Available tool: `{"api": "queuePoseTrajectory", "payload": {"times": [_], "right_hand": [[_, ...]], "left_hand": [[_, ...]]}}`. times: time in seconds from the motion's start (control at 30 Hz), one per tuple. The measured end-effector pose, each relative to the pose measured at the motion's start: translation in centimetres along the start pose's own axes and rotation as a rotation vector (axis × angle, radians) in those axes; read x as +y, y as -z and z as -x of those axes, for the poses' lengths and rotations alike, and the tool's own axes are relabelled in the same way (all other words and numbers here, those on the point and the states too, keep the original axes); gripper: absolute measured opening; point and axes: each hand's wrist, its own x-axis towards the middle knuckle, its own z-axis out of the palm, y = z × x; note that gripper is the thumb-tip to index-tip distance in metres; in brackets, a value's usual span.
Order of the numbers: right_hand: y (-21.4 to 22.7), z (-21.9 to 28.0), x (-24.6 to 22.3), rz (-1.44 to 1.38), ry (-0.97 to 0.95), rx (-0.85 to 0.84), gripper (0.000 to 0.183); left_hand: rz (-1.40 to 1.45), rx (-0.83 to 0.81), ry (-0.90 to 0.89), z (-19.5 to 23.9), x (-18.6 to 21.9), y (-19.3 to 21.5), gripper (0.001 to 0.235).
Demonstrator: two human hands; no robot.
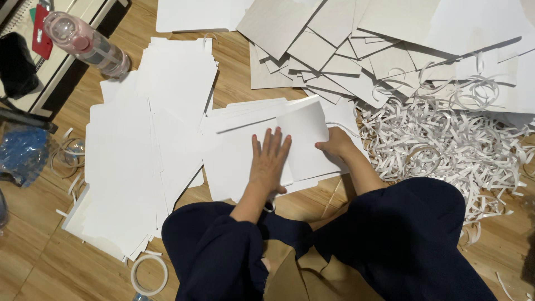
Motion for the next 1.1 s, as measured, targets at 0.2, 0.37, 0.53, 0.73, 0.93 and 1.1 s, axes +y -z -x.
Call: {"api": "queuePoseTrajectory", "payload": {"times": [0.2,0.37,0.53,0.73,0.93,1.1], "right_hand": [[1.4,2.2,-3.0,0.134,-0.049,-0.032,0.054],[2.6,5.8,-7.5,0.37,-0.016,0.2,0.08],[-1.2,2.7,-7.0,0.358,0.463,0.421,0.047],[-4.0,-1.1,-8.5,0.481,0.648,0.3,0.006],[-4.3,-3.6,-9.4,0.615,0.763,0.308,0.005],[-4.6,-4.5,-9.2,0.792,0.859,0.334,0.013]], "left_hand": [[-0.083,-0.051,0.119,-3.4,-1.7,-1.3,0.14],[-0.037,-0.118,0.154,-4.5,-2.1,-1.7,0.143],[-0.029,-0.137,0.192,-5.0,-1.6,-2.8,0.144],[-0.028,-0.17,0.249,-5.7,-1.8,-4.0,0.151],[0.0,-0.143,0.208,-5.0,-2.0,-2.9,0.147],[0.0,-0.142,0.211,-5.5,-2.0,-3.6,0.149]]}}
